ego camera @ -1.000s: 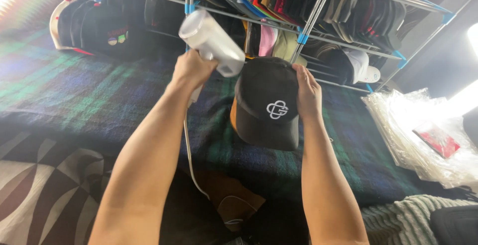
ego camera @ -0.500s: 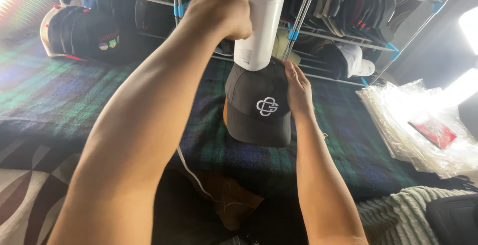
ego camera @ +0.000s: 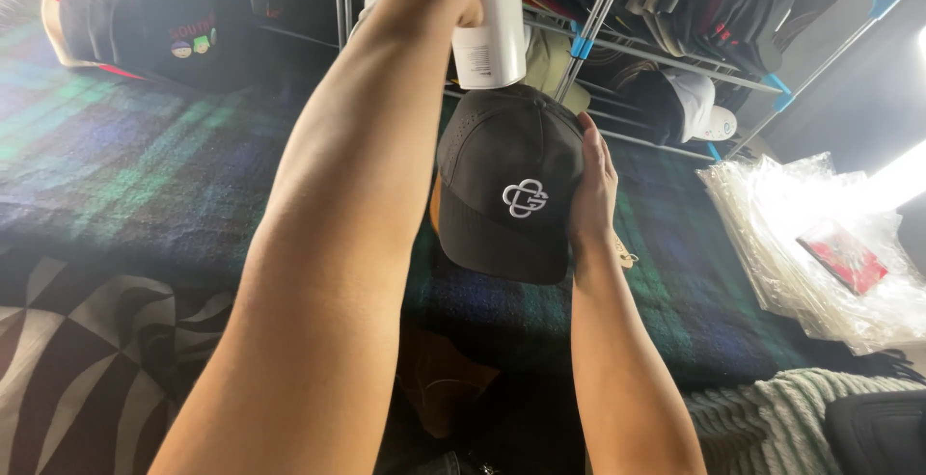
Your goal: Cleaning and reshaping a baseball cap using a heat gun and a brush on a wooden head form
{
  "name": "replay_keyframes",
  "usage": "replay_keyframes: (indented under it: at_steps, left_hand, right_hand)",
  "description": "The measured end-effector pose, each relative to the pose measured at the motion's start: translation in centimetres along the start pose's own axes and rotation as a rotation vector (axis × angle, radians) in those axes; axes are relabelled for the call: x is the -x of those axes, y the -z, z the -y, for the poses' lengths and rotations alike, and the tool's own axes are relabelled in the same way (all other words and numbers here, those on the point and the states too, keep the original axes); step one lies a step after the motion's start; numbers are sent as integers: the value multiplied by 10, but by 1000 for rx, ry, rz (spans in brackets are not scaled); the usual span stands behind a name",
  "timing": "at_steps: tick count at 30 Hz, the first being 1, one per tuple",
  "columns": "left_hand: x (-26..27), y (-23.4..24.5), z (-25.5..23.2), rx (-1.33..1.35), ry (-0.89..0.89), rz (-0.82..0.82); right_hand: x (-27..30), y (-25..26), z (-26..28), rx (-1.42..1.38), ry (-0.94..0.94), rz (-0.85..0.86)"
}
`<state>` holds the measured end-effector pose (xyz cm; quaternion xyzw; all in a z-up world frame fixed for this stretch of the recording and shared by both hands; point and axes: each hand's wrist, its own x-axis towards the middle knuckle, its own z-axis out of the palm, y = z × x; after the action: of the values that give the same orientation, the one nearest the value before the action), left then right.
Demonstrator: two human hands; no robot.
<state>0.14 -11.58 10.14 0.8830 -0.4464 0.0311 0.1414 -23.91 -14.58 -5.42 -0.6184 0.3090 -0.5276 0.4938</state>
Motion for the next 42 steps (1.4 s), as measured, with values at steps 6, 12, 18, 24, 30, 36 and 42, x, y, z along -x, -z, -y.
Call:
replay_keyframes:
  at_steps: [6, 12, 18, 24, 30, 36, 42]
  left_hand:
    - [47, -8, 58, 317, 179, 87]
    - [55, -86, 103, 476, 138, 33]
    - [70, -151, 130, 889, 256, 21]
    - [126, -139, 139, 837, 246, 88]
    - [160, -108, 130, 867, 260, -239]
    - [177, -84, 91, 824, 180, -264]
    - [197, -102, 84, 888, 243, -198]
  right_hand:
    - [-11, 18, -33, -135, 36, 112]
    - [-81, 64, -209, -501, -65, 112]
    - [32, -4, -40, -429, -46, 97]
    - [6, 20, -89, -385, -77, 114]
    - [-27, 45, -165, -417, -101, 123]
    - [2, 24, -113, -443, -103, 153]
    - [16, 17, -87, -451, -106, 153]
